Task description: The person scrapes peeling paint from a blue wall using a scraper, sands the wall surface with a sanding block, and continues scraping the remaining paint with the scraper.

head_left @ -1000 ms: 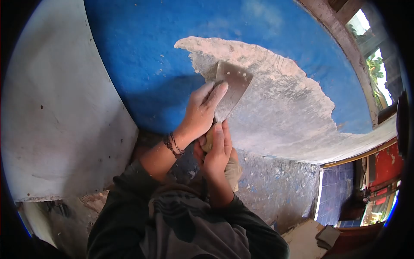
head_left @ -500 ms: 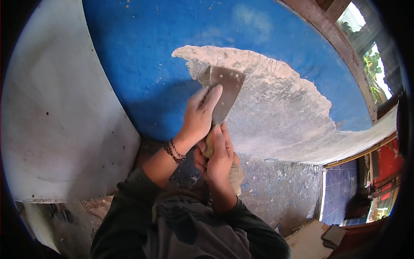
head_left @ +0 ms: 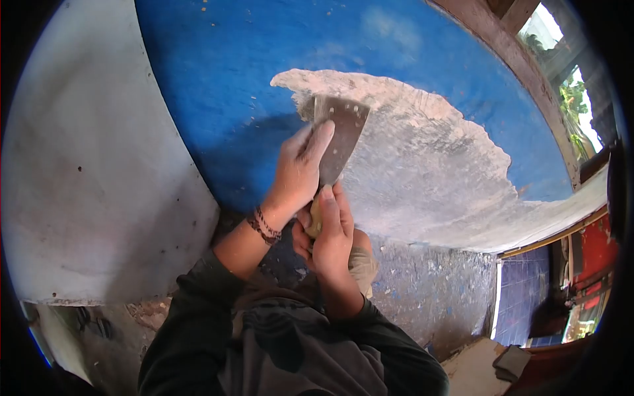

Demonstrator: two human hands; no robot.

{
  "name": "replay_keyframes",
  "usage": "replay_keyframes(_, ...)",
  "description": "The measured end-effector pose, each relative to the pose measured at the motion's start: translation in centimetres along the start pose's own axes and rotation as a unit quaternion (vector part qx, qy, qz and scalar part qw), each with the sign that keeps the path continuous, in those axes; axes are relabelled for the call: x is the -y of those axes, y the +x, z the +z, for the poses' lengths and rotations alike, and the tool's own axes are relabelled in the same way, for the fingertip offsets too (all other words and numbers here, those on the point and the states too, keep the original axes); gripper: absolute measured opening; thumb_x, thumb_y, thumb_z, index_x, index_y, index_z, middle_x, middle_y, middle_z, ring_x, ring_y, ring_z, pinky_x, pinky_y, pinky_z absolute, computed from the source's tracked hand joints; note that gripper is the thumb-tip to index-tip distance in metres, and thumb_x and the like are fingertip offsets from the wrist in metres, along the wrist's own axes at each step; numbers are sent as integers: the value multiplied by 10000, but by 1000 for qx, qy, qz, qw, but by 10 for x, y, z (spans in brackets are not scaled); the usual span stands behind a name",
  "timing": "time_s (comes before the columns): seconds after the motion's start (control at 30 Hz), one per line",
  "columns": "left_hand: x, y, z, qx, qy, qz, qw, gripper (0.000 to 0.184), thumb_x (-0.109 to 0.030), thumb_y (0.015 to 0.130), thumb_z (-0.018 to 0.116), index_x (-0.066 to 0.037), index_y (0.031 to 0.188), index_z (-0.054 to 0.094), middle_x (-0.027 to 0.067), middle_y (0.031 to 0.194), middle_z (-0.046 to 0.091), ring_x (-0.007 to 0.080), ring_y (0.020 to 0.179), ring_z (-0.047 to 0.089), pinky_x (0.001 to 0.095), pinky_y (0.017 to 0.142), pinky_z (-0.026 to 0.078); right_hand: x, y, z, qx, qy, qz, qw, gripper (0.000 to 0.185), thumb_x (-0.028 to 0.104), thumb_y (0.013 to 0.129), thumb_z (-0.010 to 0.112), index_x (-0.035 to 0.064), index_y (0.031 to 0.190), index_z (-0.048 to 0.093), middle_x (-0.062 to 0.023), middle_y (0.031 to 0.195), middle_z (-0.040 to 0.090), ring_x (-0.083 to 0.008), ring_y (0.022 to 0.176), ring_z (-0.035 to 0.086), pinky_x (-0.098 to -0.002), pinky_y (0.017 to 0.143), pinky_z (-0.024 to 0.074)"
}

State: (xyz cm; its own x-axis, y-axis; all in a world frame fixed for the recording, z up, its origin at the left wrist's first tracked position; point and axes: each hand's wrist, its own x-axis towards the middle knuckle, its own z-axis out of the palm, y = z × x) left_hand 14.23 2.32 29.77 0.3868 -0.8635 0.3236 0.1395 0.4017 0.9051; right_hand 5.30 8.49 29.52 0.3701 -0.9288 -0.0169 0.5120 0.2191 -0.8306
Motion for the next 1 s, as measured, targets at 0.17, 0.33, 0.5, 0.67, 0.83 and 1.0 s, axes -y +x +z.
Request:
replay_keyframes(0.17, -2, 3, 1, -5, -30, -18, 999, 372, -333, 932, 517, 1, 772, 552, -23, 643, 441, 56, 621, 360, 231, 553, 338, -7, 0, -1, 4, -7, 6, 1000, 322, 285, 977, 355, 134, 1258, 400, -24, 649, 453, -68, 363, 348, -196, 296, 257)
replay_keyframes(0.33, 17, -8, -4, -26, 16, 3, 1000, 379, -342, 931, 513, 3, 777, 547, -15, 657, 456, 56, 642, 374, 237, 557, 344, -30, 7, -16, 5, -19, -41, 999, 328, 261, 979, 385, 112, 1269, 414, 34, 612, 415, -26, 398, 311, -173, 342, 260)
replay_keyframes(0.5, 0, 16, -8, -28, -18, 13, 999, 407, -365, 922, 520, 2, 747, 532, -9, 637, 471, 57, 629, 386, 245, 541, 354, -16, 20, 2, -3, -38, -42, 998, 355, 251, 976, 391, 95, 1294, 407, 48, 588, 397, -20, 411, 316, -168, 357, 274)
replay_keyframes(0.67, 23, 9, -17, -29, 55, 48, 997, 331, -351, 923, 520, -32, 887, 601, -20, 705, 533, 49, 593, 487, 208, 514, 403, -26, 7, -1, -9, -17, -16, 1000, 357, 251, 977, 381, 112, 1305, 404, 44, 587, 410, -27, 406, 329, -172, 354, 278)
replay_keyframes(0.83, -12, 17, -14, 8, -11, -29, 1000, 342, -358, 917, 528, -26, 860, 588, -19, 703, 529, 49, 594, 476, 207, 505, 392, -12, 15, 12, 21, -23, -55, 998, 323, 279, 974, 371, 123, 1254, 407, -13, 638, 450, -62, 372, 353, -188, 307, 259)
replay_keyframes(1.0, 6, 14, -16, 0, 35, 11, 999, 350, -363, 913, 530, -20, 875, 583, -12, 702, 532, 61, 561, 496, 217, 455, 408, -16, 11, 8, 8, -20, -31, 999, 322, 279, 976, 367, 114, 1249, 411, -14, 628, 451, -61, 367, 348, -189, 304, 255)
